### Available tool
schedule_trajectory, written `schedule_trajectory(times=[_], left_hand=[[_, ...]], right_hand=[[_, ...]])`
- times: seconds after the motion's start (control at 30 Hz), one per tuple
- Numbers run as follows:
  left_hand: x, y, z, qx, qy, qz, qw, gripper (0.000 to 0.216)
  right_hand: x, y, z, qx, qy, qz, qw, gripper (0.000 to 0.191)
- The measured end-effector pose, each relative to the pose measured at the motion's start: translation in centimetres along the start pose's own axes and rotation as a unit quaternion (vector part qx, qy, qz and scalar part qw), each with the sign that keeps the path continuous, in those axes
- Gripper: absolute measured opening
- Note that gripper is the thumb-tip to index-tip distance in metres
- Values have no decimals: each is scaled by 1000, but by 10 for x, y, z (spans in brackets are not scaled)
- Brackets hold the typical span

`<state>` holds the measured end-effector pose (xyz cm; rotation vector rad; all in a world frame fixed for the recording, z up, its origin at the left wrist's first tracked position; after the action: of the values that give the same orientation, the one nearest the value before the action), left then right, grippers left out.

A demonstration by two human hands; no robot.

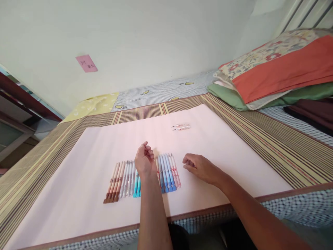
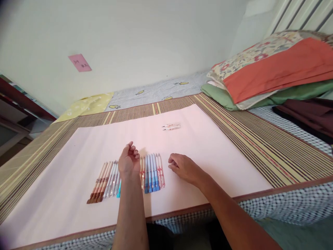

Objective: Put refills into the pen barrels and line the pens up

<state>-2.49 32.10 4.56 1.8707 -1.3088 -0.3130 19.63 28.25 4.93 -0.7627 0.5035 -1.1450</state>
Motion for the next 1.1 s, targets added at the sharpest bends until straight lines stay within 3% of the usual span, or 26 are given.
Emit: schedule_trajectory(times=[0.27, 0.43, 0.57, 0.73, 0.93, 1.1], left_hand=[[-1, -8, -7, 4, -15, 22, 1000, 24], [-3, -8, -6, 13, -16, 22, 1000, 20], [-4, -13, -8, 23, -22, 39, 999, 18], [-5, -16, -8, 32, -21, 53, 998, 17], [-4, -15, -10, 36, -19, 58, 998, 16], [-2, -16, -12, 37, -21, 64, 997, 15]], right_hand=[[-3, 32, 46, 24, 168, -17, 985, 17], [-34, 53, 69, 124, 231, -40, 964, 29], [-79, 55, 80, 204, 235, -45, 949, 39], [-119, 52, 75, 258, 201, -27, 945, 41], [-127, 54, 73, 292, 176, -20, 940, 35], [-123, 59, 86, 286, 204, -35, 936, 33]])
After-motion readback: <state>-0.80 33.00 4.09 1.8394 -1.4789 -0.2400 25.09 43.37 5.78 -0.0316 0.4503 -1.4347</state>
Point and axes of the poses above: each hand's wrist, its own x-axis away from the middle knuckle, its own z-axis out of the back of the hand, y = z × x, the point moved 10 cm from there along -x, towards the middle knuckle, and after that the axes turned 1 degree about -x, right-handed, at the moved point
